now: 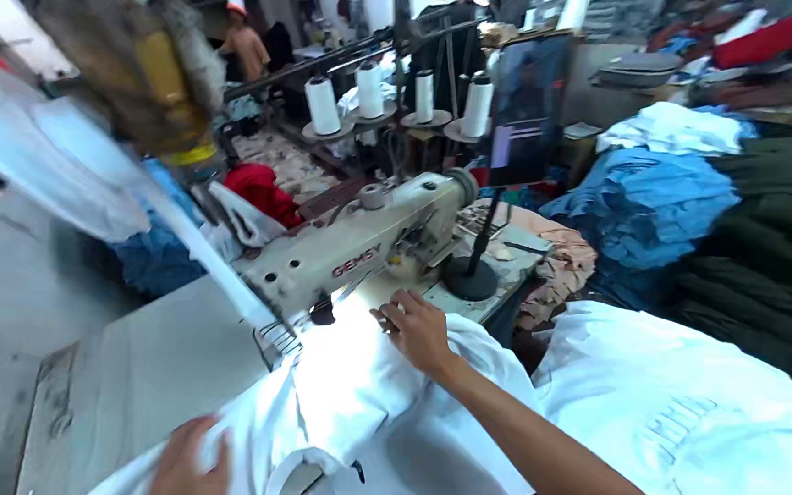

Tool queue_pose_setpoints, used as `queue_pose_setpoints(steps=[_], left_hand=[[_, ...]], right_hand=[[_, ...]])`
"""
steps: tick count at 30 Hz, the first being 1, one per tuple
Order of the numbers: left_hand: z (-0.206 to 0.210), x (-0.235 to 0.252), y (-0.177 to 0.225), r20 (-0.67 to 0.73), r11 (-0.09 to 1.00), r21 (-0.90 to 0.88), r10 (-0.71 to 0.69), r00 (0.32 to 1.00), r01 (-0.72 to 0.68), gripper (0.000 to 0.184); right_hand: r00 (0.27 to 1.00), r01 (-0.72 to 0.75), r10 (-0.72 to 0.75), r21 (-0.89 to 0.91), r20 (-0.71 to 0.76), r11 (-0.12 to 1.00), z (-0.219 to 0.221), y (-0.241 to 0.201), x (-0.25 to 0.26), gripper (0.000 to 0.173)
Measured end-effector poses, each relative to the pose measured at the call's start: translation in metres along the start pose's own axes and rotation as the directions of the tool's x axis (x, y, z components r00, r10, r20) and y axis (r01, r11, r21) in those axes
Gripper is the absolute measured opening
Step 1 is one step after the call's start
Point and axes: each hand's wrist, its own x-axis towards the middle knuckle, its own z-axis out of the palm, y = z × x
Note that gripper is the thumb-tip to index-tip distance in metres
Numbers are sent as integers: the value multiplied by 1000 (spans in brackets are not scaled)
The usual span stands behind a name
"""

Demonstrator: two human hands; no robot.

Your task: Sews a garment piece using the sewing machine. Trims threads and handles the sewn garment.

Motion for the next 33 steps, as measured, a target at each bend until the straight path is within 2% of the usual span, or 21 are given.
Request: queue_pose_setpoints(steps=[2, 4, 5, 7, 9, 11, 13, 16, 19, 21, 23, 26, 27, 30, 31, 33], left_hand=[[45, 5, 47, -36, 983, -127, 131, 991, -135, 27], [85, 2, 56, -12, 979, -95, 182, 983, -182, 37], [94, 0, 55, 8, 981, -46, 187, 982, -187, 42], [97, -5, 57, 46, 988, 5, 155, 987, -156, 51], [95, -11, 68, 94, 993, 25, 116, 989, -119, 59], [92, -10, 79, 135, 994, 52, 90, 987, -98, 64], [89, 2, 85, 115, 992, 52, 106, 988, -113, 62], [98, 22, 77, 128, 991, 6, 130, 983, -132, 61], [106, 21, 71, 170, 997, 3, 81, 982, -83, 66], [106, 16, 75, 175, 997, 32, 56, 983, -63, 63], [108, 13, 77, 152, 997, 57, 48, 987, -57, 57], [109, 15, 78, 153, 997, 55, 38, 988, -47, 55], [110, 15, 78, 154, 998, 51, 37, 987, -46, 56], [110, 16, 77, 148, 998, 41, 48, 988, -54, 53], [109, 16, 75, 135, 997, 31, 65, 989, -70, 50], [105, 17, 74, 145, 997, 4, 74, 987, -76, 51]], right_hand=[[996, -7, -3, 114, 88, 993, 11, -41, -25, 25], [967, -74, 46, 103, 250, 992, 17, -62, -43, 26], [959, -100, 79, 65, 274, 993, 19, -62, -46, 24], [942, -146, 130, 28, 308, 989, 19, -49, -39, 25], [926, -137, 115, 37, 360, 990, 18, -27, -29, 29], [923, -35, -3, 91, 385, 995, 22, -2, -21, 33], [915, 71, -137, 182, 379, 981, 27, 17, -15, 34], [901, 144, -231, 248, 368, 958, 31, 34, -5, 34], [907, 141, -217, 227, 361, 964, 37, 43, 4, 36], [921, 119, -170, 161, 351, 980, 40, 40, 5, 35], [916, 46, -63, 52, 397, 998, 37, 27, 6, 33], [788, -122, 151, -89, 598, 989, 14, -21, 21, 33], [772, -140, 155, -73, 617, 987, 8, -40, 20, 33], [814, -139, 25, 154, 580, 978, 11, -93, -1, 29], [802, -146, -9, 210, 597, 967, 17, -106, -8, 31], [821, -106, -26, 196, 571, 975, 32, -121, -20, 41]])
